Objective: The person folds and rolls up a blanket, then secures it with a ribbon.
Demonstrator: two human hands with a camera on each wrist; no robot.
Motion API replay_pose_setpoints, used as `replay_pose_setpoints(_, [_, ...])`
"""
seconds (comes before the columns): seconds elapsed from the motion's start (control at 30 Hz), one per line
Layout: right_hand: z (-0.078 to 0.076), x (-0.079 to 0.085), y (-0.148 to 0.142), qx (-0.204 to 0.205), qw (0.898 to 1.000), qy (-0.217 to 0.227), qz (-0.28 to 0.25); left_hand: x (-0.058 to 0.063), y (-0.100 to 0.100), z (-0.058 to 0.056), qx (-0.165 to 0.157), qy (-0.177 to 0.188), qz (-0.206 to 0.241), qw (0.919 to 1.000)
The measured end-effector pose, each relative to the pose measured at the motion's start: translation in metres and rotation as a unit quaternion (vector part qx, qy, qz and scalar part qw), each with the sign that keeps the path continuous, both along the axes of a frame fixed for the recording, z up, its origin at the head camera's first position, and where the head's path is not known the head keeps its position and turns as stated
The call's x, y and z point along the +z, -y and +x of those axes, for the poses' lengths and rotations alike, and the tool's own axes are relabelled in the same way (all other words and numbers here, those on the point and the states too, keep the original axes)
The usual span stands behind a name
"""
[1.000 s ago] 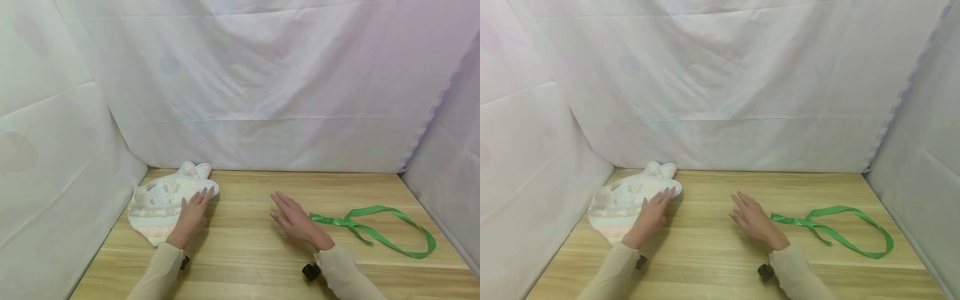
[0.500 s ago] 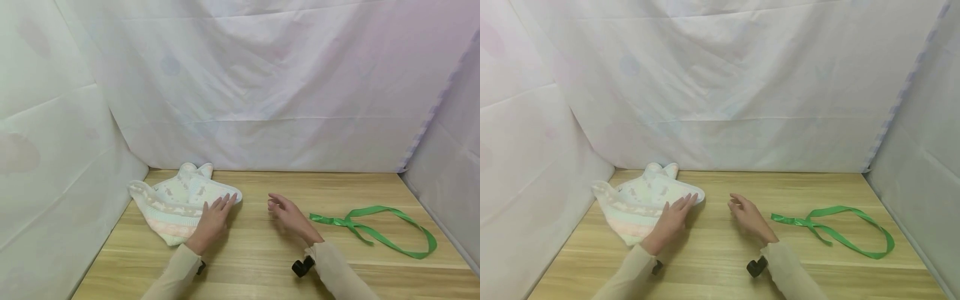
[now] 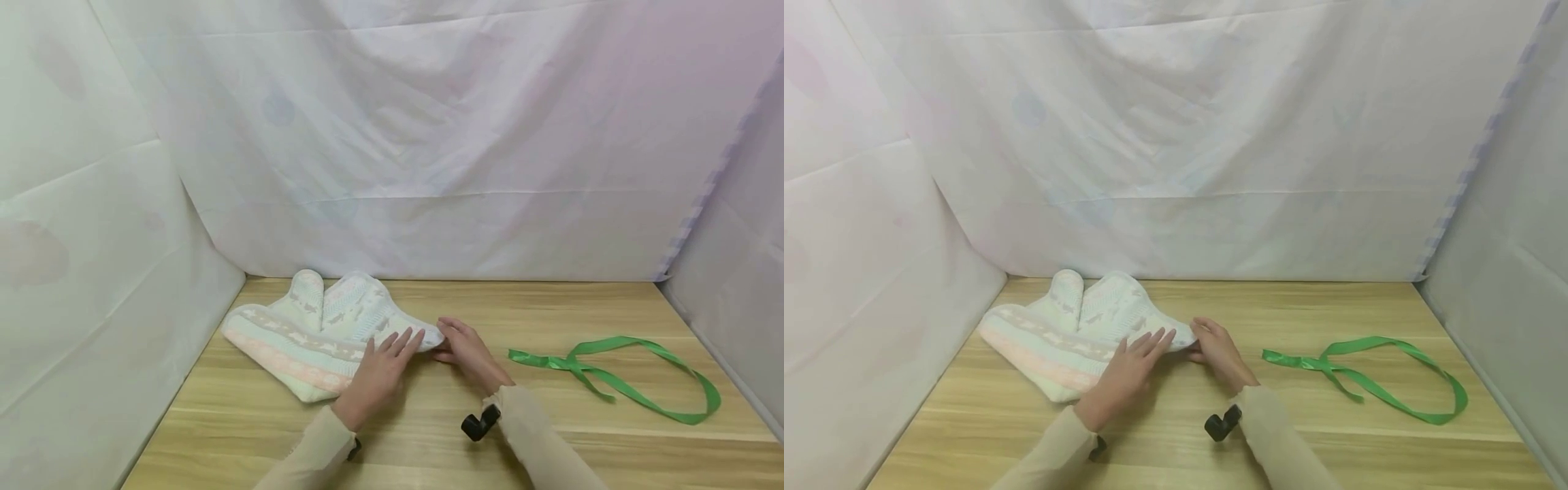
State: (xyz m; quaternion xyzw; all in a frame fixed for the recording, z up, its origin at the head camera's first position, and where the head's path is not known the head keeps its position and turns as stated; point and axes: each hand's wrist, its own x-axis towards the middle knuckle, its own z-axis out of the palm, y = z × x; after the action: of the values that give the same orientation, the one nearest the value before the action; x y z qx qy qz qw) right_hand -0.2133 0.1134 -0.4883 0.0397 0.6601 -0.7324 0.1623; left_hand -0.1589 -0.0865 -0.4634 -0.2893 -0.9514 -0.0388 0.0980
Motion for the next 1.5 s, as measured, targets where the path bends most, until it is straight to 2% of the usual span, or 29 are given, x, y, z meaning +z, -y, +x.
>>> replay_pose_setpoints(0.2, [-0.003,-0.002,0.005,-0.047,0.997,0.001,0.067,-0.008,-0.006,0.006,-0.019,-0.01,-0.039,0.999])
replay_pose_setpoints(0.37, [-0.003,-0.003,0.006,-0.069,0.989,-0.018,0.131,-0.012,-0.004,0.007,-0.023,-0.002,-0.025,0.9994])
replay_pose_setpoints(0.5, [-0.001,-0.002,0.003,-0.078,0.988,-0.02,0.134,-0.01,0.004,0.004,-0.012,0.017,-0.008,0.9997])
replay_pose_setpoints(0.73, [0.001,-0.002,-0.011,-0.081,0.991,-0.009,0.11,-0.002,0.031,-0.006,0.021,0.038,0.022,0.9988])
replay_pose_setpoints(0.87, [0.002,-0.001,-0.023,-0.085,0.989,-0.007,0.124,0.005,0.05,-0.01,0.041,0.051,0.057,0.9962])
replay_pose_setpoints(1.0, [0.003,0.0,-0.035,-0.088,0.984,-0.018,0.156,0.009,0.069,-0.013,0.059,0.038,0.084,0.994])
replay_pose_setpoints(1.23, [0.01,0.002,-0.064,-0.08,0.981,-0.03,0.175,0.013,0.101,-0.019,0.081,-0.002,0.114,0.9901])
replay_pose_setpoints(1.5, [0.018,0.004,-0.1,-0.088,0.968,-0.042,0.232,0.014,0.132,-0.025,0.111,-0.009,0.138,0.9841])
